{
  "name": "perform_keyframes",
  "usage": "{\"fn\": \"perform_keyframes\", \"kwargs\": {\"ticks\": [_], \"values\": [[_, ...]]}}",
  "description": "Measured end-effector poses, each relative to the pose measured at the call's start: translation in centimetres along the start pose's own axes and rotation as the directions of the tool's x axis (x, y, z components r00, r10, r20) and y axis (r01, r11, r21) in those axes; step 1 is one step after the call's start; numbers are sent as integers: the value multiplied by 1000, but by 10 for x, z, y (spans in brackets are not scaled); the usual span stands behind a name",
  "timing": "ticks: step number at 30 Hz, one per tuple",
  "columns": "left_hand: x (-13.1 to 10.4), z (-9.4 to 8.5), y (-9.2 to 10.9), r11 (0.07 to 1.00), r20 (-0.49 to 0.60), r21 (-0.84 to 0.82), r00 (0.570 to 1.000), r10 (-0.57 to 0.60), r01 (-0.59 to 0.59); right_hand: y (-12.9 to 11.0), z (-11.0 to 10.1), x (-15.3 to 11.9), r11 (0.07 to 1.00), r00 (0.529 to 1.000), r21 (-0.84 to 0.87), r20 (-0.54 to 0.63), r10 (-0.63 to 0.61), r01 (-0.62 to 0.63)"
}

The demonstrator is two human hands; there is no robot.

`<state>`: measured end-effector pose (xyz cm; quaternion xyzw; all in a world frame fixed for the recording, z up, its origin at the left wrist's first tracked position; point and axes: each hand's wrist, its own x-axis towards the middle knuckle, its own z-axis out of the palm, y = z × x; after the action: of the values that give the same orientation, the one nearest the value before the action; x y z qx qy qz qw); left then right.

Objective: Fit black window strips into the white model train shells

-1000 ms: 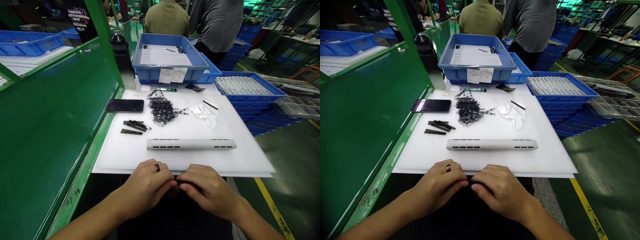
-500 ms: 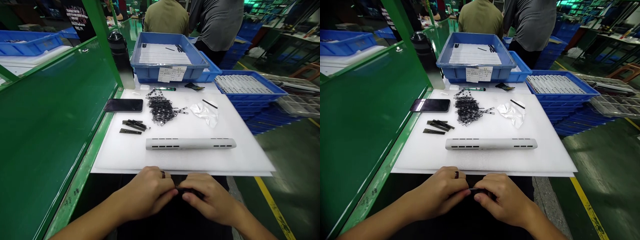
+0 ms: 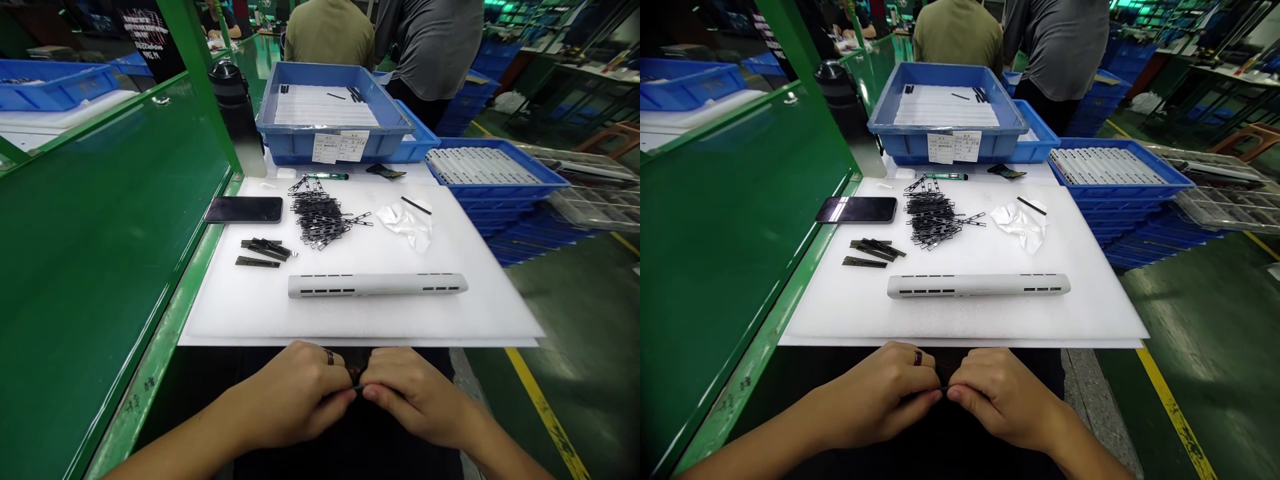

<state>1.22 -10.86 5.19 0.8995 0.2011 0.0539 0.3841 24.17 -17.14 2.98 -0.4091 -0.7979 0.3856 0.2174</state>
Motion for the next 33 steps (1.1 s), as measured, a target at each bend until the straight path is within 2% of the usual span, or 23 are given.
{"fn": "perform_keyframes", "kwargs": {"ticks": [2,7,11,15,21,25,31,33], "values": [[0,-2,0,997,-11,-67,999,-38,37,0,1,-1,999,999,42,-36,19,-18],[2,-7,2,954,-13,-244,983,-182,173,-1,7,3,989,970,108,-210,122,-102],[3,-8,2,934,36,-261,969,-244,245,-1,11,8,977,970,190,-204,133,-94],[2,-6,1,938,77,-279,978,-194,208,0,10,8,970,980,235,-171,105,-63],[1,-1,-2,959,49,-247,990,-131,139,0,10,7,953,982,263,-72,174,-149],[1,-2,-4,963,-16,-241,992,-127,119,-1,13,10,952,979,283,-130,160,-118],[2,0,-3,927,-82,-330,973,-214,176,-3,13,20,968,944,240,-297,141,-69],[1,2,-6,925,-171,-344,957,-232,162,-4,13,21,967,921,244,-356,156,-69]]}}
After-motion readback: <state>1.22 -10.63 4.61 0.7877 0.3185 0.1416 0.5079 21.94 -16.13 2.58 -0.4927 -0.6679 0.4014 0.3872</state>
